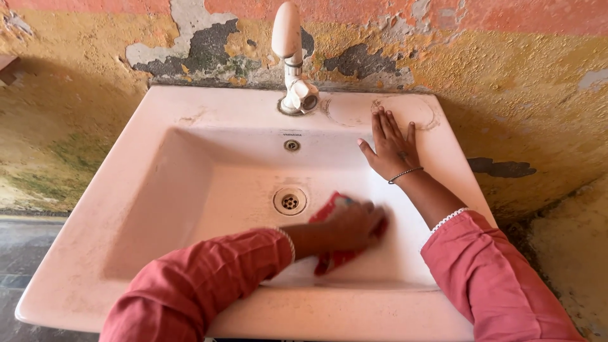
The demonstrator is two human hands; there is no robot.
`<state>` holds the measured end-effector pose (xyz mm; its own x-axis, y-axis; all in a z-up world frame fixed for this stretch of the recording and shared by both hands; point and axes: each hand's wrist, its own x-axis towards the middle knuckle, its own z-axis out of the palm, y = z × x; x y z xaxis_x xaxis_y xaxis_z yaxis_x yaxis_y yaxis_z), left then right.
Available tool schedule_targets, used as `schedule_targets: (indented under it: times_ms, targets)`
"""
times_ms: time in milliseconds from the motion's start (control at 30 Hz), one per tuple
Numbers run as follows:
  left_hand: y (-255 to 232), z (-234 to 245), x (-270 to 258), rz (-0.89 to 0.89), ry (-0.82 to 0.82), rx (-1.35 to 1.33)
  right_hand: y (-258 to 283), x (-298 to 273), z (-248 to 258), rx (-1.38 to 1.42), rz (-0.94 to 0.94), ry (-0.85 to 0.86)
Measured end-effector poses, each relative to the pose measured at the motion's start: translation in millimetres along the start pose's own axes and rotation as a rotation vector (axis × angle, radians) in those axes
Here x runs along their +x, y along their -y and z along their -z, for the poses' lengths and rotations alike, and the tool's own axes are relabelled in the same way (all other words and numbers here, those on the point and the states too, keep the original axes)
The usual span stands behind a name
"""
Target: The person scrubs the interior and rim of a white bathroom sink using a patterned cloth. They repeatedly wipe the basin, sides, and faucet area in circular and back-and-forth motions.
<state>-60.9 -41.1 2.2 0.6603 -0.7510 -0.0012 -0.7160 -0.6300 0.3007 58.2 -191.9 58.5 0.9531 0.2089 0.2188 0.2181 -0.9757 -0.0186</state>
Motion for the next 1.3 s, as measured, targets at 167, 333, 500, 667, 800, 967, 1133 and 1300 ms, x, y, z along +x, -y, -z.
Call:
schedule_targets:
  times_ms: [167, 333, 500, 667, 800, 967, 1133, 1300]
  targets:
    - [80, 11, 19, 0.177, -0.046, 0.321, -1, -3, 9, 0.002, 0.009, 0.034]
    - [147, 43, -25, 0.394, 0.019, 0.354, 0, -5, 17, 0.028, 0.025, 0.06]
    - [165, 47, -107, 0.564, 0.087, 0.234, 0, -7, 14, 0.024, 0.045, 0.059]
    - [122, 49, -139, 0.417, 0.178, 0.065, -1, -4, 6, -0.028, 0.044, 0.023]
    - [77, 38, -135, 0.14, 0.238, -0.143, 0, -3, 4, -0.04, 0.041, 0.028]
    - [25, 16, -55, -0.137, 0.095, -0.19, -1, -1, 3, -0.05, 0.055, 0.011]
    - [-2, 21, -16, -0.104, 0.098, -0.2, -4, -4, 5, -0.025, 0.056, 0.02]
    - [36, 31, -80, -0.3, 0.222, -0.267, -3, -3, 6, -0.019, 0.065, 0.047]
